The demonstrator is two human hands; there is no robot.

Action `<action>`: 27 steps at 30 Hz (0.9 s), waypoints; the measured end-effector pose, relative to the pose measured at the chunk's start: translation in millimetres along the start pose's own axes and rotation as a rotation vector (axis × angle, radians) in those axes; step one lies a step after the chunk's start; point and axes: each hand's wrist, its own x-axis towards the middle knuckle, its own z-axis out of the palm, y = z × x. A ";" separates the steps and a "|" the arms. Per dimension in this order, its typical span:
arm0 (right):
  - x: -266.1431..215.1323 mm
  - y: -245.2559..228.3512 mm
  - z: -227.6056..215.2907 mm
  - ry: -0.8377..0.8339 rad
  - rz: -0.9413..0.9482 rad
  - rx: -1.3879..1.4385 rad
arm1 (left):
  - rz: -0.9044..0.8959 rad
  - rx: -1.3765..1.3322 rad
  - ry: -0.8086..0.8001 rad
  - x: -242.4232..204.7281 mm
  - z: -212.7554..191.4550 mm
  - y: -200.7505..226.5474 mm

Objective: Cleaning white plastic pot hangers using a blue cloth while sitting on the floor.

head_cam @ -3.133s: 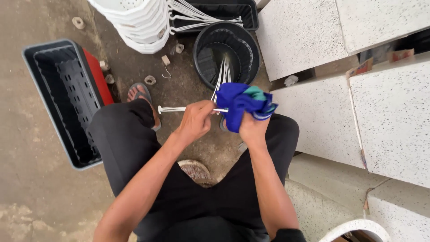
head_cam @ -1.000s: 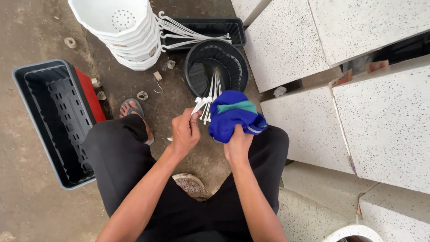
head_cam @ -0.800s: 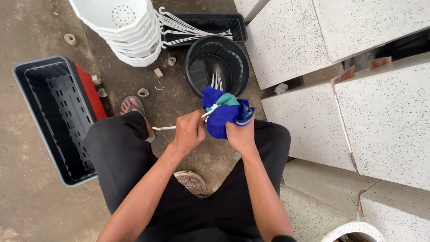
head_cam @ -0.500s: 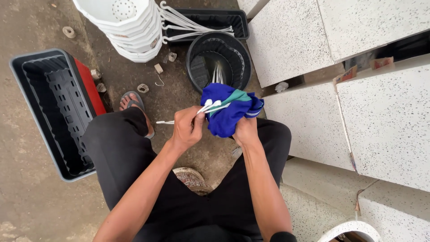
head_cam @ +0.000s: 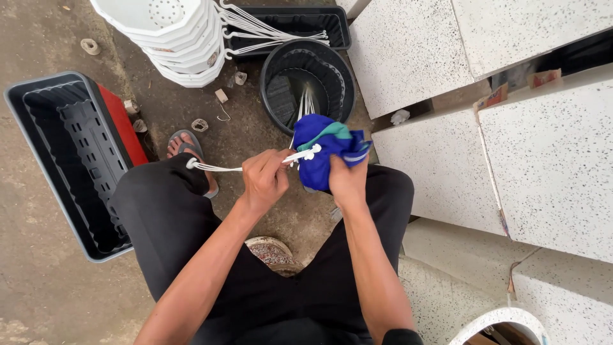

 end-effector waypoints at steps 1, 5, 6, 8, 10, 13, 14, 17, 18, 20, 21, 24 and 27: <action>0.2 0.4 -0.7 -0.001 0.000 0.002 | 0.000 0.002 -0.001 1.1 0.3 2.4; -0.1 2.5 -4.0 -0.028 0.014 0.051 | -0.080 -0.149 0.039 5.5 -3.1 5.1; 0.1 3.1 -4.7 -0.038 0.018 0.068 | -0.088 -0.161 0.036 7.1 -5.1 3.8; -0.1 4.2 -5.5 -0.049 0.024 0.085 | -0.082 -0.160 0.038 12.8 -8.9 7.3; 0.2 6.1 -8.0 -0.061 0.030 0.098 | -0.078 -0.159 0.042 15.3 -7.7 8.6; -1.8 8.8 -10.4 -0.087 0.045 0.127 | -0.067 -0.129 0.035 8.0 -3.0 4.3; -2.1 9.4 -11.0 -0.098 0.051 0.143 | -0.051 -0.096 0.024 2.2 -0.7 0.8; -3.1 10.1 -14.8 -0.106 0.061 0.172 | -0.019 -0.060 -0.008 -9.4 2.3 -7.7; -2.7 10.3 -16.8 -0.109 0.064 0.186 | -0.005 -0.052 -0.025 -12.0 3.5 -10.2; -1.9 -6.1 -9.2 -0.079 0.056 0.219 | -0.019 -0.081 -0.027 -7.4 3.4 -8.0; -2.1 -14.1 -4.4 -0.051 0.052 0.253 | -0.036 -0.107 -0.030 -6.0 1.9 -7.1; -7.3 -18.7 -0.5 -0.001 0.094 0.295 | -0.087 -0.162 -0.022 3.7 -4.3 -0.2; -9.2 -22.6 1.0 0.097 0.140 0.362 | -0.121 -0.241 -0.044 10.9 -7.0 1.1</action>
